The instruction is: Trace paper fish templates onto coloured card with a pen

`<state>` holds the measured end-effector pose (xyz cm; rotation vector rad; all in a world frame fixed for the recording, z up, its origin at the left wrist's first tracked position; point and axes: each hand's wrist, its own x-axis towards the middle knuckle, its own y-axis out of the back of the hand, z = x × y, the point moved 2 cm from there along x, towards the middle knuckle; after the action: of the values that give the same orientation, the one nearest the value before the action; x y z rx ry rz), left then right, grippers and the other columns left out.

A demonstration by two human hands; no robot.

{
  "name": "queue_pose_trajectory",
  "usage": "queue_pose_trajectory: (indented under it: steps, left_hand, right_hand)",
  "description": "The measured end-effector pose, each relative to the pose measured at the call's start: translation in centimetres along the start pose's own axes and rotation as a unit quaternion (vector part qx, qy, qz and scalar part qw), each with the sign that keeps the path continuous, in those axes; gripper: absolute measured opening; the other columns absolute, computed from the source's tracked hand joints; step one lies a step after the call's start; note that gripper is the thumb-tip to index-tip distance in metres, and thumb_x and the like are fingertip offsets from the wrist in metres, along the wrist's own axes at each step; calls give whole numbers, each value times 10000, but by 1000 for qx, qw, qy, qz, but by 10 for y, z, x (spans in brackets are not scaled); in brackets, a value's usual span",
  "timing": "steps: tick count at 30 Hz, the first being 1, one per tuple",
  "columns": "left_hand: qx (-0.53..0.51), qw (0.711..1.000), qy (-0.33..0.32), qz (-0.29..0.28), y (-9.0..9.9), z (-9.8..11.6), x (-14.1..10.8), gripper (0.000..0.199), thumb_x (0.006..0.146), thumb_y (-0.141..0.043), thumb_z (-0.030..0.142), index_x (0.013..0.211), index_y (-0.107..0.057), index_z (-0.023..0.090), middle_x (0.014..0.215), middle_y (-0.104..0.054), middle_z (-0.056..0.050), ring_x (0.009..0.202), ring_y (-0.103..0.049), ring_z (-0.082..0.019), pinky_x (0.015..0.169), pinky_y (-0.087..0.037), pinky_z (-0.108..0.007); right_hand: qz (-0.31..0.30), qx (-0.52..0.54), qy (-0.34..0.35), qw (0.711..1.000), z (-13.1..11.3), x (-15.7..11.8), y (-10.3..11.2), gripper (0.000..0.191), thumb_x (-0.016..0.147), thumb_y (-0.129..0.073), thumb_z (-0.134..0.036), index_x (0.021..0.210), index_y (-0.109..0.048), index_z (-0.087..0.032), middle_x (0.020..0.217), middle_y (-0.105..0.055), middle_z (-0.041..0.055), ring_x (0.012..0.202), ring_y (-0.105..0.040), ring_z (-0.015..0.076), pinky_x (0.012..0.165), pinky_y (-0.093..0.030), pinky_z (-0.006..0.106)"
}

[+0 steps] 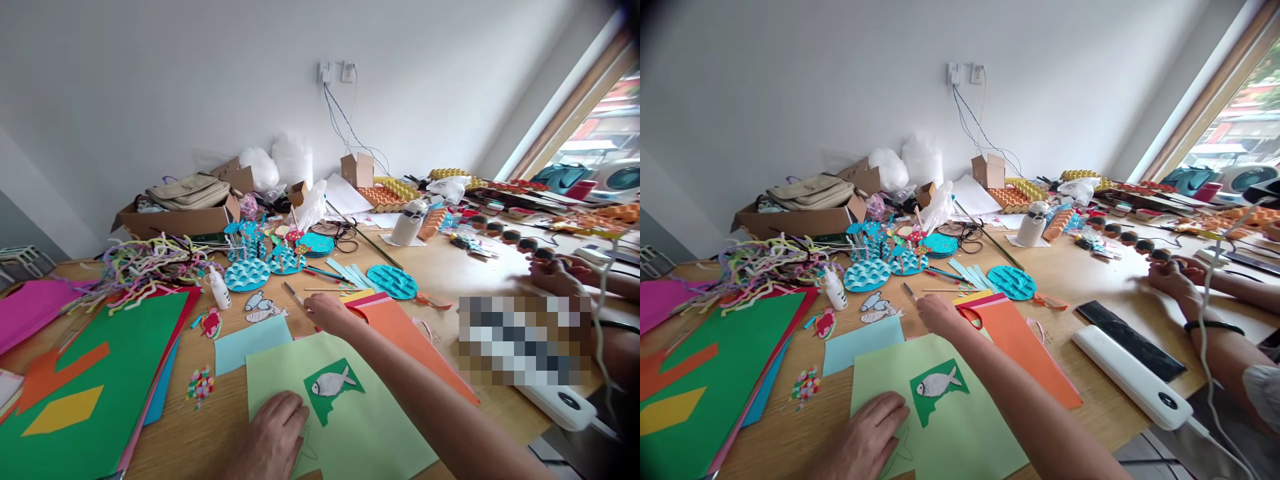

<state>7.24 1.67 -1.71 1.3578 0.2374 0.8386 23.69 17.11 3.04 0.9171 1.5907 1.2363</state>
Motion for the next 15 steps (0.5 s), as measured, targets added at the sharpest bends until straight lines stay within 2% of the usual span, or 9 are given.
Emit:
queue_pose_trajectory:
  steps: [7, 11, 15]
  left_hand:
    - [19, 999, -14, 36, -28, -11, -10, 346, 687, -502, 72, 1002, -548, 208, 1008, -639, -21, 960, -568, -183, 848, -482, -273]
    - [24, 999, -38, 14, -29, -14, -12, 390, 687, -515, 58, 1044, -527, 213, 1046, -623, -19, 992, -554, -181, 868, -470, -263]
    - [40, 997, -47, 46, -27, -15, -14, 378, 684, -490, 35, 1017, -525, 210, 1013, -623, -18, 969, -557, -179, 852, -477, -265]
  right_hand:
    - [9, -31, -99, 995, 49, 14, 6, 282, 875, -505, -299, 1120, -527, -162, 1118, -554, 72, 931, -571, 184, 779, -490, 383]
    - [26, -47, -139, 989, 66, 30, 6, 291, 872, -510, -298, 1127, -523, -159, 1128, -549, 77, 940, -568, 189, 785, -488, 387]
    - [47, -59, -145, 987, 70, 45, 2, 297, 870, -512, -299, 1130, -521, -155, 1131, -547, 80, 945, -566, 191, 789, -486, 390]
